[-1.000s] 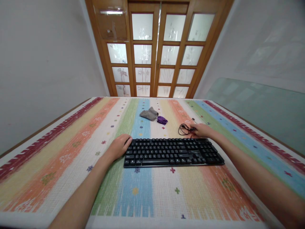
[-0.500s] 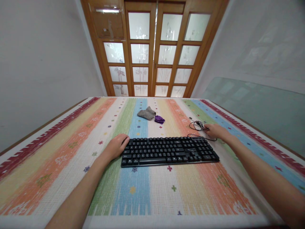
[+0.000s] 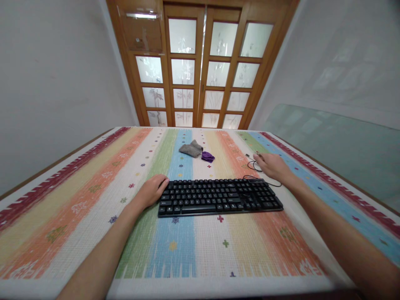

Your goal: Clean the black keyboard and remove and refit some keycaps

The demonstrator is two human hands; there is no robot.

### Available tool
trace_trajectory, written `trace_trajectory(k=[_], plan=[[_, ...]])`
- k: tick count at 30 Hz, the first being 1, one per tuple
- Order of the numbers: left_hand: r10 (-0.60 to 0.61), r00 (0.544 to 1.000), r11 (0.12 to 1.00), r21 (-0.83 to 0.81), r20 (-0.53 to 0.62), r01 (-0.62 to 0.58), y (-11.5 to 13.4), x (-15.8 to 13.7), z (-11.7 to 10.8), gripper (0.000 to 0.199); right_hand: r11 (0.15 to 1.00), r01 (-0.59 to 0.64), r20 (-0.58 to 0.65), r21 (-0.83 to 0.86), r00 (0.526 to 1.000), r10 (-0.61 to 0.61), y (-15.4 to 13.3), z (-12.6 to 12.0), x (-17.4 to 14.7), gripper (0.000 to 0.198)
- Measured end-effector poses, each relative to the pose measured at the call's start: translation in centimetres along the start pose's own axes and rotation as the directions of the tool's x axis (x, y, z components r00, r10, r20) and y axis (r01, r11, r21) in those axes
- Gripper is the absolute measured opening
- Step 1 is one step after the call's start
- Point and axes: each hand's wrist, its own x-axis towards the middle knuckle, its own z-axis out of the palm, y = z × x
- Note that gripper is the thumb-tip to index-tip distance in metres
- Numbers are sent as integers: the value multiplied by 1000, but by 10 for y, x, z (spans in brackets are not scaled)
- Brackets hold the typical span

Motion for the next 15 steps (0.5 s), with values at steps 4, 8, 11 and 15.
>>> trace_trajectory(k=[4, 8, 11, 15], plan=[[-24, 1000, 999, -32, -12, 23, -2, -1, 0, 41, 905, 117, -109, 409, 991, -79, -59, -25, -3, 38], [-34, 999, 998, -50, -16, 33, -2, 0, -1, 42, 466, 205, -125, 861, 972, -198, -119, -41, -3, 32], [-43, 999, 997, -62, -24, 42, -1, 0, -2, 42, 181, 116, -48, 977, 939, -341, -165, -43, -3, 24], [-56, 998, 993, -110, -42, 51, 0, -1, -3, 42, -28, 46, -53, 999, 923, -382, -222, -34, -3, 13]])
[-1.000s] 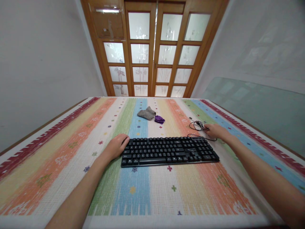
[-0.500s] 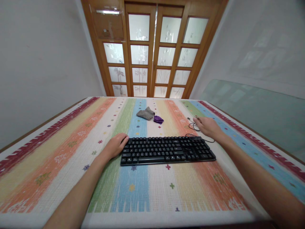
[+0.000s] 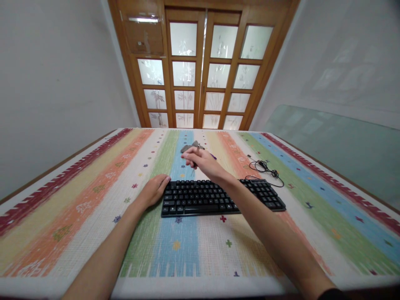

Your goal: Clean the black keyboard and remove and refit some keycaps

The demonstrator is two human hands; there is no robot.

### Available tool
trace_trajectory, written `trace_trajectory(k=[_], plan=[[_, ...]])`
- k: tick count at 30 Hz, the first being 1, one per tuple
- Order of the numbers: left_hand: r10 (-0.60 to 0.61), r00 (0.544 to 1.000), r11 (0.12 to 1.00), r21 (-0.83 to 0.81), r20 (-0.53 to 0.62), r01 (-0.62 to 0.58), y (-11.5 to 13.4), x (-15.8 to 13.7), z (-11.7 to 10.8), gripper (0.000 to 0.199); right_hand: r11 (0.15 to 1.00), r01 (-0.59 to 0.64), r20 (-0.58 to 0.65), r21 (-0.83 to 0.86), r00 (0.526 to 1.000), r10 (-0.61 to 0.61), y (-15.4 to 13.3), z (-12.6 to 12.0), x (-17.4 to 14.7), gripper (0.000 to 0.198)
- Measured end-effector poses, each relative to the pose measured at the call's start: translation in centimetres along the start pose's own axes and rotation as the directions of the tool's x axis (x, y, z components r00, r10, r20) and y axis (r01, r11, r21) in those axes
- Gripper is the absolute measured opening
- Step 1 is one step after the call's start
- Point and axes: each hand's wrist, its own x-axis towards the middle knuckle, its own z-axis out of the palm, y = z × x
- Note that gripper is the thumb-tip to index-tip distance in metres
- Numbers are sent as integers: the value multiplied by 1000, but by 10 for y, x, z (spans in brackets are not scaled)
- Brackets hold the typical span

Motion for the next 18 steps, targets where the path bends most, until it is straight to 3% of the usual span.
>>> trace_trajectory(k=[7, 10, 18], plan=[[-101, 987, 944, -326, -126, 55, -2, 2, -2, 36, 986, -120, 69, 117, 991, 112, 28, 56, 30, 12], [-147, 979, 912, -403, -143, 78, 1, 3, -5, 32, 976, -164, 72, 142, 985, 155, 36, 63, 36, 13], [-129, 980, 922, -381, -151, 63, 6, 5, -1, 33, 957, -219, 114, 189, 973, 201, 51, 64, 39, 14]])
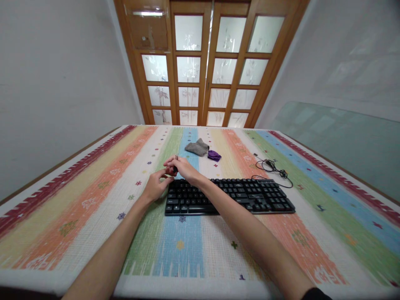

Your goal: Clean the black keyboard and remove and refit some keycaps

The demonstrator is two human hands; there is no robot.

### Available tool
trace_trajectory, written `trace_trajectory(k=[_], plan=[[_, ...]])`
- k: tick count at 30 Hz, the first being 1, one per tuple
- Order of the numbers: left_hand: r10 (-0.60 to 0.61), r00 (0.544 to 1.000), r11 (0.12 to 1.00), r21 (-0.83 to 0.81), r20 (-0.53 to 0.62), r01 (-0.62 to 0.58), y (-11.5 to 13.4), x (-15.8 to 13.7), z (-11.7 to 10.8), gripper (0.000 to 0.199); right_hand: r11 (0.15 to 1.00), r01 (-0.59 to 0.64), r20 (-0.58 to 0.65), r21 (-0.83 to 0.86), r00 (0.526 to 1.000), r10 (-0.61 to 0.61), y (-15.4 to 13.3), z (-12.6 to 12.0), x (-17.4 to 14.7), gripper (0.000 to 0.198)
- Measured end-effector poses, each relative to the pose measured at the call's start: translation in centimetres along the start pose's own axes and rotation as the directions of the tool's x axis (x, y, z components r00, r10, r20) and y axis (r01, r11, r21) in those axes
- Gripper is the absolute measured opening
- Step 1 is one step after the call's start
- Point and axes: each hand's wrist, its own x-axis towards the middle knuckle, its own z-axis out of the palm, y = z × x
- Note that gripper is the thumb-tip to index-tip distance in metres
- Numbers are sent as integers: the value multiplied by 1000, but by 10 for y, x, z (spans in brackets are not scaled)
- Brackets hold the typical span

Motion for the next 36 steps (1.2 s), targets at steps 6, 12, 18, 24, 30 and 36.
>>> trace_trajectory(k=[6, 12, 18, 24, 30, 36], plan=[[-63, 996, 989, -129, 58, 69, -9, 2, -4, 47, 1000, 16, 34, 1, 999, -16, 1, 1, -1, 16], [-72, 995, 982, -169, 68, 83, -5, 2, -11, 53, 997, 42, 109, 68, 993, -49, 0, -2, 0, 15], [-72, 994, 963, -254, 86, 92, -1, 1, -14, 56, 978, 74, 180, 196, 977, -110, -5, -8, 1, 18], [-39, 992, 965, -252, 118, 68, -5, 2, -13, 47, 992, 88, 197, 87, 975, -104, -10, -6, -3, 19], [-20, 995, 989, -146, 100, 34, -6, 2, -15, 41, 830, 266, 158, -491, 964, -216, -19, -16, -6, 18], [8, 996, 1000, -12, 88, -7, -3, 3, -14, 40, 518, 270, 204, -812, 962, -181, -32, -23, -19, 23]])
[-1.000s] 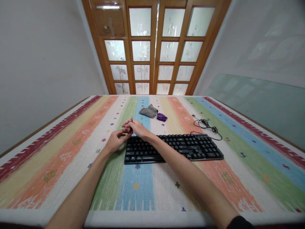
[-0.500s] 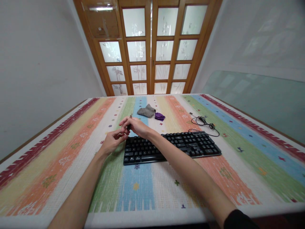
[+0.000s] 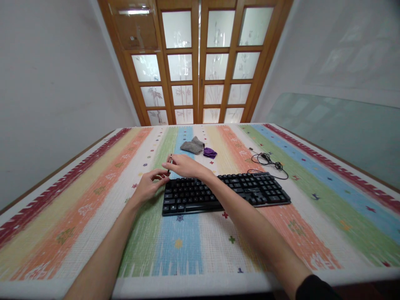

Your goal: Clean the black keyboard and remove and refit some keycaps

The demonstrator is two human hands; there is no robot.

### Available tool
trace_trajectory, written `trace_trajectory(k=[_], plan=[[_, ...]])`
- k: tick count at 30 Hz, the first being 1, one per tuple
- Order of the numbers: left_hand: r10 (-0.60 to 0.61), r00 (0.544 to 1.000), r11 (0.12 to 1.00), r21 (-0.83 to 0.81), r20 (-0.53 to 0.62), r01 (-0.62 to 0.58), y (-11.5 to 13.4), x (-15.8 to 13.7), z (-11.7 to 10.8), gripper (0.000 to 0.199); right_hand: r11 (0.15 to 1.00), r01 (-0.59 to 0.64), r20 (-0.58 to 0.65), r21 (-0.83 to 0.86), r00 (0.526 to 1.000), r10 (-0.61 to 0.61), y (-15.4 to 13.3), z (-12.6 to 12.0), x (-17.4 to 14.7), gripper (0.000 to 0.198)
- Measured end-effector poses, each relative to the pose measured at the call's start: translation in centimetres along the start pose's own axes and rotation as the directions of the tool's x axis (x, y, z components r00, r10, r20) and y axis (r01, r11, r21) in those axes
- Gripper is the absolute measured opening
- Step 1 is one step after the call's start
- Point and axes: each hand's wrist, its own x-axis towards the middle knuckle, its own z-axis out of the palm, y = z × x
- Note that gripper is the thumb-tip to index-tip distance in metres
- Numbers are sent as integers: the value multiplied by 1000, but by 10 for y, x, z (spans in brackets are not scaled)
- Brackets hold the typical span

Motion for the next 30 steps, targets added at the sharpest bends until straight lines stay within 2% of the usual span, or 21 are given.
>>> trace_trajectory(k=[2, 7, 12, 16, 24, 30], plan=[[4, 1000, 1000, 28, 5, -4, 1, 0, 1, 39, 999, 20, 38, -32, 999, -19, -1, 0, -2, 23], [9, 999, 997, 71, 36, -11, 3, -1, 4, 37, 990, -15, -25, -137, 1000, 12, 2, 1, -2, 23], [6, 998, 996, 90, 62, -12, 4, -2, 5, 34, 998, 21, 27, -63, 999, -19, 1, -2, -4, 18], [5, 998, 995, 99, 68, -12, 3, -2, 3, 32, 999, -5, 17, -49, 1000, 5, -3, 0, -4, 21], [-48, 997, 999, 28, 65, 46, -1, 0, 2, 38, 991, -20, -81, -132, 997, 9, -7, 14, -4, 22], [-83, 993, 994, -66, 89, 89, -5, -1, 3, 40, 986, -36, -101, -162, 995, 20, -6, 21, -3, 25]])
